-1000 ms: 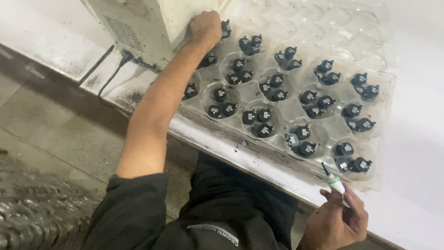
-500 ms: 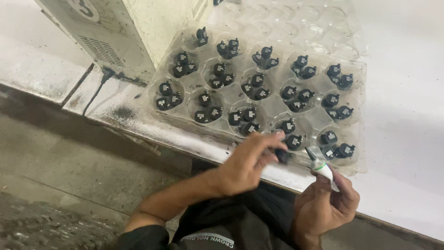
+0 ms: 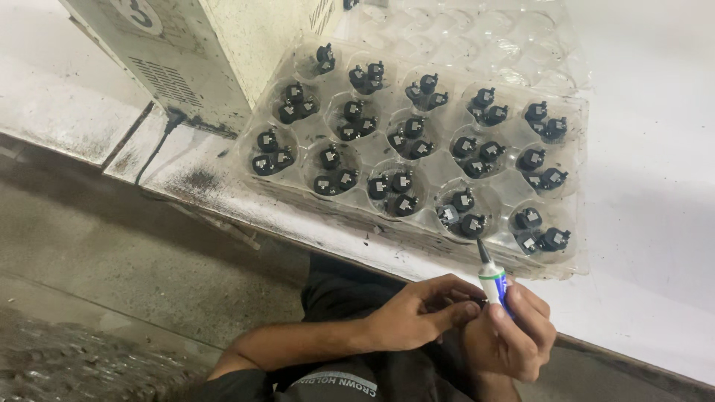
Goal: The person picks black plug-shaped components one at a time from a clear plastic tray and squeezes liquid from a small bottle onto each one, then places each component back in the tray. At the end the person caps the bottle, sets it on the table, and wipes their hands with a dark cloth.
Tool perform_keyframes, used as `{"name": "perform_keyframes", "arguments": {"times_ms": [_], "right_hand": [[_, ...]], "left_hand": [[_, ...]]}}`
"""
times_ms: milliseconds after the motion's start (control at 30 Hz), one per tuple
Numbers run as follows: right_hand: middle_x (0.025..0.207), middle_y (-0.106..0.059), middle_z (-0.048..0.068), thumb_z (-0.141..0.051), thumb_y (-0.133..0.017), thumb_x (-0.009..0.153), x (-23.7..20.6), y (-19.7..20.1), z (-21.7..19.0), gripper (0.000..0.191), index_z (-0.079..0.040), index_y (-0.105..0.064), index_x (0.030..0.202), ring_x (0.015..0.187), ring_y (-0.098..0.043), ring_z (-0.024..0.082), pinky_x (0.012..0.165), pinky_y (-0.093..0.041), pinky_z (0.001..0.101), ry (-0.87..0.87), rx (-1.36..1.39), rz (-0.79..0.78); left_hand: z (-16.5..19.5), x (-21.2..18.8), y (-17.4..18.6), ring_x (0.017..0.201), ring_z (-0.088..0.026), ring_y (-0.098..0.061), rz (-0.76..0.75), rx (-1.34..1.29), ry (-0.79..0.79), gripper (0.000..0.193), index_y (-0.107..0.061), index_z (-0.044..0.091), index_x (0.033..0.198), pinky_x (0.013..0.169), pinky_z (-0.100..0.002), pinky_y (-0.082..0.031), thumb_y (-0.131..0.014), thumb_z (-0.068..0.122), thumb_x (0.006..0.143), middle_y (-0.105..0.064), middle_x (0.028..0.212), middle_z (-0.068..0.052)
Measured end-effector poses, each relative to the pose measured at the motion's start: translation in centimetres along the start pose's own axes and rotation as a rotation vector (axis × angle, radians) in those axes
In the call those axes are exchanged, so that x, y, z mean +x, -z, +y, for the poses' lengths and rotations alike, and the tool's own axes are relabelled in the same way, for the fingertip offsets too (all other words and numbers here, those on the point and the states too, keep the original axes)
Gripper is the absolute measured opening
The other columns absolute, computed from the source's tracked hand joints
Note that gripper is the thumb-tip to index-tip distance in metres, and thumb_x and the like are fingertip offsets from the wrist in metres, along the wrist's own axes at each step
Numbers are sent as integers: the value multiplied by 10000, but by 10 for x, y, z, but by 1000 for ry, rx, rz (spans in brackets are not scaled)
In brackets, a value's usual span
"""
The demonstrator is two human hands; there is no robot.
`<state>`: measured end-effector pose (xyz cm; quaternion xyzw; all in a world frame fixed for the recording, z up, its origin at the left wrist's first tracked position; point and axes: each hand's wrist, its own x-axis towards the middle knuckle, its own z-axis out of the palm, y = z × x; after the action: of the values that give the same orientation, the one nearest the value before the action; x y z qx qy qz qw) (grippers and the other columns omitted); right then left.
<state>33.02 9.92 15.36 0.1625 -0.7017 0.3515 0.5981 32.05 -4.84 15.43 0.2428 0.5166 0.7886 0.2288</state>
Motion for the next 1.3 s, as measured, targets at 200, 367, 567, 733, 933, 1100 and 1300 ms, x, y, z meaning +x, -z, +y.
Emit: {"name": "perform_keyframes", "arguments": {"times_ms": [200,367,567,733,933,1100,1300], "right_hand": [[1094,-651,157,109,-757,951,4,-14,-4,226,-45,-619,1043,983,-727,318,822,-648,398,-43,58,86],[1114,-687,198,128,-740,918,7,0,-9,210,-2,-654,1059,981,-732,309,840,-633,375,-183,138,-60],[1052,-701,212,188,-745,841,8,-7,-17,244,13,-668,992,975,-743,331,806,-628,369,-180,166,-155],[1043,-711,204,197,-753,829,12,-13,-21,261,-2,-673,978,977,-750,336,796,-641,368,-124,171,-182],[1039,-708,213,198,-730,846,17,-17,-25,233,12,-682,978,963,-747,332,841,-636,398,-122,138,-237],[1058,-700,209,192,-728,863,18,-20,-26,229,9,-674,988,988,-749,335,860,-643,390,-155,159,-262],[1064,-696,203,193,-725,853,14,-21,-23,234,2,-676,979,994,-746,329,859,-644,388,-164,179,-265]], "left_hand": [[18,0,11,990,-123,-703,125,-520,169,394,-594,75,1342,680,-274,-616,-719,96,969,-715,1162,-48],[44,3,47,1012,-172,-719,281,-764,151,400,-616,51,1336,643,-286,-637,-749,80,961,-714,1078,-43],[60,1,53,1028,-163,-710,366,-745,76,478,-598,88,1424,652,-278,-647,-727,86,964,-707,1065,-19],[56,1,52,1046,-141,-697,388,-556,-43,518,-564,74,1465,669,-303,-655,-701,50,967,-714,1114,-35],[49,1,51,1027,-118,-683,402,-434,-122,504,-562,79,1476,717,-310,-665,-685,32,990,-696,1114,-40],[45,1,51,954,-106,-665,426,-333,-176,494,-577,69,1477,750,-323,-681,-701,21,1001,-647,1049,-36],[43,0,52,969,-101,-672,427,-272,-206,484,-575,67,1459,756,-323,-687,-697,28,992,-636,1096,-43]]}}
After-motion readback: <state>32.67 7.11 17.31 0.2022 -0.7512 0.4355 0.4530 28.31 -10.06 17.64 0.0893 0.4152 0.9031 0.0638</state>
